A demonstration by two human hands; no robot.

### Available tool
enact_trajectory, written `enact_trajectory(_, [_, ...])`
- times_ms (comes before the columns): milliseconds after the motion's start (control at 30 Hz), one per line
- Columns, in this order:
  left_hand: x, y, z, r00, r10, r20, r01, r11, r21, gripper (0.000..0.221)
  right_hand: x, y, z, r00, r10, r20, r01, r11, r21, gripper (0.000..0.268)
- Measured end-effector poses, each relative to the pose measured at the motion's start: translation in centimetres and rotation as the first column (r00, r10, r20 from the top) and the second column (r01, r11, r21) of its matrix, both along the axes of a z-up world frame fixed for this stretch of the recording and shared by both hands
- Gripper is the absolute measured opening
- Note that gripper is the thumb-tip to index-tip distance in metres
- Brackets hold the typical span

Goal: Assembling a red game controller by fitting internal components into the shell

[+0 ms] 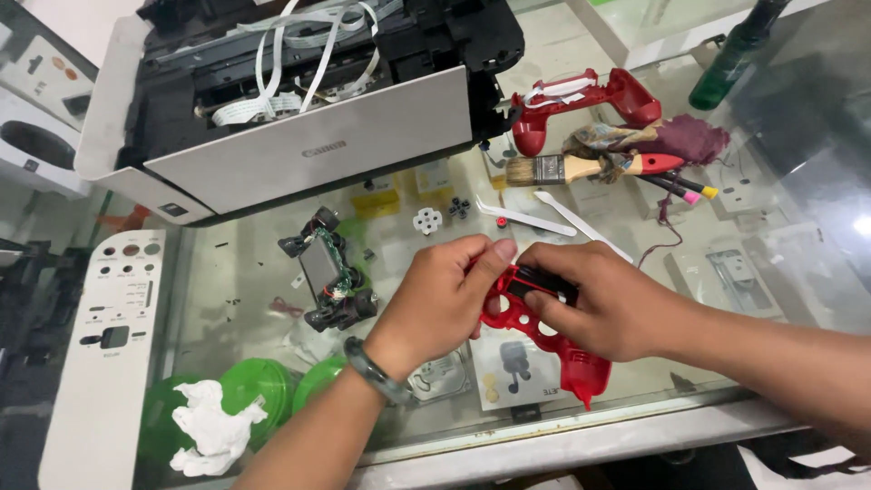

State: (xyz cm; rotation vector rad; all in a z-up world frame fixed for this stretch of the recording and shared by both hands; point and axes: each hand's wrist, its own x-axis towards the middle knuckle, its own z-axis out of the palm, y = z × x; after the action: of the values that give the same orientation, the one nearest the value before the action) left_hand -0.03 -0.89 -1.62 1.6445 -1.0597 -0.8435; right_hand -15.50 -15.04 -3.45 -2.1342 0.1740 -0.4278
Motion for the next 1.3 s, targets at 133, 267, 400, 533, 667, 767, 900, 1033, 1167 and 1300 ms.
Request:
enact_trajectory(133, [0.2, 0.2, 0.0, 1.0, -0.013, -0.02, 0.012, 0.999, -0.035, 0.038, -0.2, 0.9, 1.5, 0.999, -0.021, -0.035, 0.021, 1.0, 0.009, 0.013])
enact_trajectory(267, [1.0, 0.4, 0.1, 0.992, -0.117, -0.042, 0.114, 0.992, -0.063, 0.038, 0.2, 1.2, 1.8, 0.998, -0.039, -0.056, 0.039, 0.999, -0.013, 0.014])
enact_trajectory(400, [1.1, 0.9, 0.4, 0.984, -0.15, -0.095, 0.146, 0.988, -0.039, 0.043, -0.3, 1.0, 1.1, 0.994, -0.038, -0.104, 0.038, 0.999, 0.003, 0.015])
enact_trajectory(533, [0.5, 0.4, 0.4, 0.991, -0.131, -0.032, 0.13, 0.991, -0.033, 0.045, -0.4, 0.7, 0.7, 0.993, -0.03, -0.117, 0.035, 0.999, 0.035, 0.019])
enact_trajectory(667, [0.9, 0.1, -0.6, 0.988, -0.131, 0.082, 0.138, 0.987, -0.087, 0.041, -0.4, 0.7, 0.6, 0.999, -0.025, -0.039, 0.027, 0.999, 0.035, 0.012])
enact_trajectory(767, [1.2, 0.1, -1.1, 0.987, -0.119, 0.112, 0.132, 0.984, -0.119, 0.041, -0.3, 0.7, 0.2, 0.999, -0.011, -0.03, 0.012, 1.0, 0.02, 0.011])
enact_trajectory(900, [1.4, -0.1, -1.1, 0.985, -0.14, 0.1, 0.154, 0.978, -0.144, 0.04, -0.2, 0.5, 0.1, 1.0, -0.004, -0.018, 0.004, 1.0, 0.029, 0.01])
enact_trajectory(1033, [0.8, 0.4, 0.9, 0.964, -0.148, 0.22, 0.171, 0.981, -0.093, 0.041, -0.6, 0.9, 0.4, 1.0, 0.006, 0.026, -0.006, 1.0, 0.015, 0.011])
enact_trajectory(1167, [1.0, 0.5, 1.0, 0.888, -0.138, 0.438, 0.177, 0.983, -0.048, 0.043, -1.0, 0.8, 0.1, 0.998, 0.025, -0.055, -0.034, 0.987, -0.154, 0.014])
enact_trajectory(1300, [0.8, 0.5, 1.0, 0.891, -0.125, 0.437, 0.167, 0.984, -0.058, 0.043, -1.2, 0.7, 0.0, 0.997, 0.01, -0.078, -0.021, 0.99, -0.138, 0.015])
